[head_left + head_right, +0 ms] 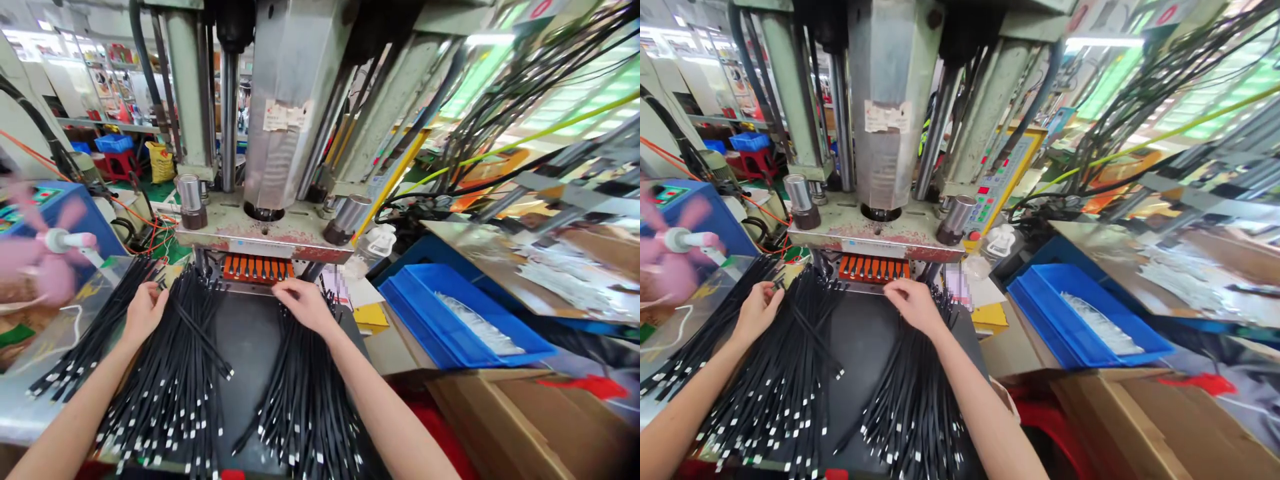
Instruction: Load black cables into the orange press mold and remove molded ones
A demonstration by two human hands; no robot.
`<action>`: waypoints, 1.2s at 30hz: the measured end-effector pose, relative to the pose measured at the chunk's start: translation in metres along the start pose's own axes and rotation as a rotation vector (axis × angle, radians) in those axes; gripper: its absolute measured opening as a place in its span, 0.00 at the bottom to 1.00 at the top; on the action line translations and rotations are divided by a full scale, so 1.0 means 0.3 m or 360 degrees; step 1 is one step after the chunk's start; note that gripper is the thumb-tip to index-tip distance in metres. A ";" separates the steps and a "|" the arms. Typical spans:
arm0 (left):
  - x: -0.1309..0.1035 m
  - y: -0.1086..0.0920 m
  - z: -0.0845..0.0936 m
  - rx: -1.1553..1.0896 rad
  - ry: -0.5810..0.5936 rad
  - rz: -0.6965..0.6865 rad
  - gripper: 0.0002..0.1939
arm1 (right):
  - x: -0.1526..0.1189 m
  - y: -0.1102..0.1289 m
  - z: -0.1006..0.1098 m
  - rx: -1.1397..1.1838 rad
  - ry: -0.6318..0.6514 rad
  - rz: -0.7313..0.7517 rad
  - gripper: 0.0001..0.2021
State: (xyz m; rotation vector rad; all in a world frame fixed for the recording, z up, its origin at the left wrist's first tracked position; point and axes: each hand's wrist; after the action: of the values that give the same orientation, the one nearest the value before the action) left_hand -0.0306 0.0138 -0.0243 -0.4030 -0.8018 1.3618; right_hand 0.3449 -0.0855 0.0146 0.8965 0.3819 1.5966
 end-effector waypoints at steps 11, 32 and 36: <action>-0.003 -0.010 0.014 -0.0139 0.0035 0.0053 0.23 | -0.336 -0.386 0.030 -0.0125 -0.0911 -0.1108 0.25; 0.022 -0.212 0.021 -0.0541 0.0839 -0.0336 0.18 | -0.228 -0.057 0.070 -0.0347 -0.0342 -0.0152 0.11; 0.073 -0.324 -0.154 -0.0973 0.0891 0.0158 0.16 | -0.045 -0.052 0.027 -0.0400 -0.0180 -0.0019 0.10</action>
State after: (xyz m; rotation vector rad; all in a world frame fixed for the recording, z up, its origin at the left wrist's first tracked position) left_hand 0.0708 0.0245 0.0167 -1.2553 -0.7127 0.9884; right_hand 0.3615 -0.0963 0.0046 0.7846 0.1033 1.5357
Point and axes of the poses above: each hand's wrist, its own x-axis towards the middle knuckle, its own z-axis out of the back of the hand, y = z × x, and after that the axes turned 13 degrees about -x, right-handed
